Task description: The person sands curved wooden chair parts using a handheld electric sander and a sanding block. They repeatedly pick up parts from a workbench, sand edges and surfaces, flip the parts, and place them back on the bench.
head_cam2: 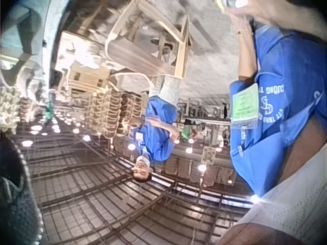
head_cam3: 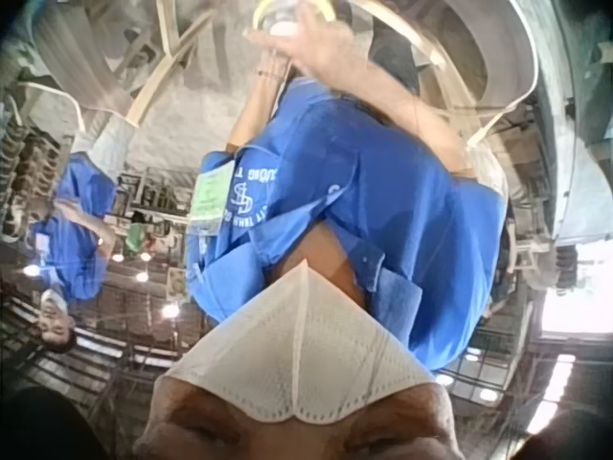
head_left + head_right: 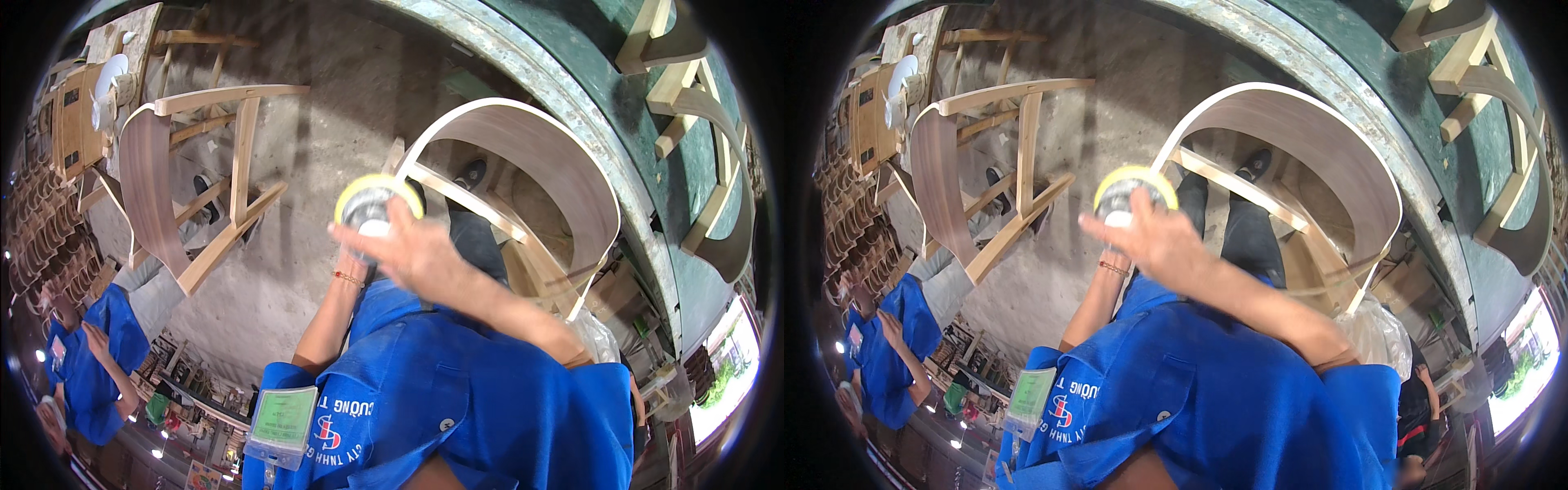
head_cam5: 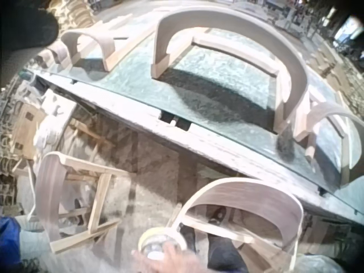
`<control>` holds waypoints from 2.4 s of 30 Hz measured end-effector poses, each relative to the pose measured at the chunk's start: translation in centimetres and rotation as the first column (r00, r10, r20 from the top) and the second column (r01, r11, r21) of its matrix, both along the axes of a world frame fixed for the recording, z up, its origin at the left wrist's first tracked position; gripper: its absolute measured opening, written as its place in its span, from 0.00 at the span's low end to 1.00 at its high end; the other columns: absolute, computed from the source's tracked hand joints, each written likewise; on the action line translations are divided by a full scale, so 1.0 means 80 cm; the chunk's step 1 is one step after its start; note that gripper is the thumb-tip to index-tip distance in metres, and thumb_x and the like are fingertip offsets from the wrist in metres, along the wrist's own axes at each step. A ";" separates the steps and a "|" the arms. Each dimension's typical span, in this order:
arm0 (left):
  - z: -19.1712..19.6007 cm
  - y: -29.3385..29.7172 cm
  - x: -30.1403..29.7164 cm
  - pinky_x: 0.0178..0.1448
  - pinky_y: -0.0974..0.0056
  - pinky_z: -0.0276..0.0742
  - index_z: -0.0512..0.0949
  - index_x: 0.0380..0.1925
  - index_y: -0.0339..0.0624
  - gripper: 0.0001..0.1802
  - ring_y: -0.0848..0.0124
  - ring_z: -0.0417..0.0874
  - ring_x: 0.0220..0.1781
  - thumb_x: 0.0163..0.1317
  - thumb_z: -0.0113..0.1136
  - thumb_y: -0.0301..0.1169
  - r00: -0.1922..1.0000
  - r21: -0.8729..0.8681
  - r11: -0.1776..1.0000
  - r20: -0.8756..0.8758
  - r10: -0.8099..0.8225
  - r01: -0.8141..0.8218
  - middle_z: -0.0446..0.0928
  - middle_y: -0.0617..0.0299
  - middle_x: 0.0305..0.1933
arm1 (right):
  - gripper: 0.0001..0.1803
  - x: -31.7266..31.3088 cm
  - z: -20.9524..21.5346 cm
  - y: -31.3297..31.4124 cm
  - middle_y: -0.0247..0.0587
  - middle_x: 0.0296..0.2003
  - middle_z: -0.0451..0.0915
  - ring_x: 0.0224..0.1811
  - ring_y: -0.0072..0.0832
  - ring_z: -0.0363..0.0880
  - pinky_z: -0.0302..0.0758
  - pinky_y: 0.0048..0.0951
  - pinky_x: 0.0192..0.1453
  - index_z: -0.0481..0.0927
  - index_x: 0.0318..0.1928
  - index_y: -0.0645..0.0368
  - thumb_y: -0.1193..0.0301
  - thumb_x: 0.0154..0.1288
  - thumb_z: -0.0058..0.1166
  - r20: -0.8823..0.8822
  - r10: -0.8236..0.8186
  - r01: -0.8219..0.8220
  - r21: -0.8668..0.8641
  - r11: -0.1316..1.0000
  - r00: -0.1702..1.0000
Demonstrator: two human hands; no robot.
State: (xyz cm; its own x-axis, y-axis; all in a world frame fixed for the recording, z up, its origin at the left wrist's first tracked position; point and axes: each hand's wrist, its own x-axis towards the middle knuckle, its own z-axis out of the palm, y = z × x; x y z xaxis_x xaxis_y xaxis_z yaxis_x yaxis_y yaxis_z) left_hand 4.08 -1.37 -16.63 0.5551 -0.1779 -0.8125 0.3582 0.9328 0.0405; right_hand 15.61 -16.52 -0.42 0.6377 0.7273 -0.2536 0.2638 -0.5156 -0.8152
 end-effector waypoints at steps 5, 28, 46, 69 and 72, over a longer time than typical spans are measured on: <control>-0.004 -0.003 0.007 0.66 0.50 0.74 0.72 0.58 0.34 0.21 0.56 0.77 0.61 0.69 0.54 0.33 0.988 -0.113 0.987 -0.122 0.098 -0.112 0.75 0.50 0.60 | 0.48 0.005 -0.008 -0.035 0.54 0.48 0.67 0.43 0.46 0.80 0.84 0.39 0.38 0.65 0.66 0.20 0.72 0.45 0.70 0.005 -0.122 0.120 -0.213 0.970 0.993; 0.035 0.011 0.037 0.66 0.46 0.68 0.71 0.62 0.47 0.24 0.59 0.74 0.62 0.72 0.47 0.46 0.884 0.350 0.822 -0.043 -0.465 0.450 0.74 0.58 0.61 | 0.50 -0.056 0.004 -0.142 0.58 0.44 0.69 0.38 0.47 0.80 0.80 0.42 0.35 0.58 0.71 0.26 0.70 0.48 0.67 -0.054 -0.245 0.232 -0.179 0.956 0.968; 0.038 -0.095 0.236 0.44 0.64 0.76 0.82 0.39 0.36 0.18 0.69 0.83 0.40 0.63 0.60 0.43 0.129 0.658 -0.276 -0.498 -0.858 0.701 0.82 0.59 0.36 | 0.32 0.024 -0.041 -0.702 0.54 0.46 0.81 0.49 0.45 0.79 0.75 0.38 0.52 0.71 0.60 0.57 0.60 0.56 0.61 0.511 -0.849 0.975 0.220 -0.021 -0.133; 0.259 -0.005 0.221 0.32 0.59 0.80 0.70 0.55 0.42 0.39 0.64 0.79 0.29 0.60 0.52 0.65 0.033 0.561 0.015 -0.021 -0.999 0.828 0.78 0.52 0.35 | 0.45 -0.333 0.169 -0.393 0.43 0.40 0.76 0.36 0.25 0.79 0.79 0.24 0.37 0.54 0.71 0.58 0.55 0.58 0.59 -0.663 -0.747 0.992 0.052 -0.111 -0.048; 0.365 -0.011 0.220 0.31 0.60 0.78 0.67 0.59 0.40 0.39 0.65 0.75 0.28 0.63 0.48 0.63 0.088 0.417 0.202 0.276 -0.957 0.886 0.76 0.46 0.42 | 0.34 -0.370 0.322 -0.333 0.49 0.35 0.80 0.29 0.26 0.80 0.80 0.24 0.32 0.67 0.62 0.61 0.51 0.64 0.56 -0.468 -0.844 0.874 0.254 -0.414 -0.264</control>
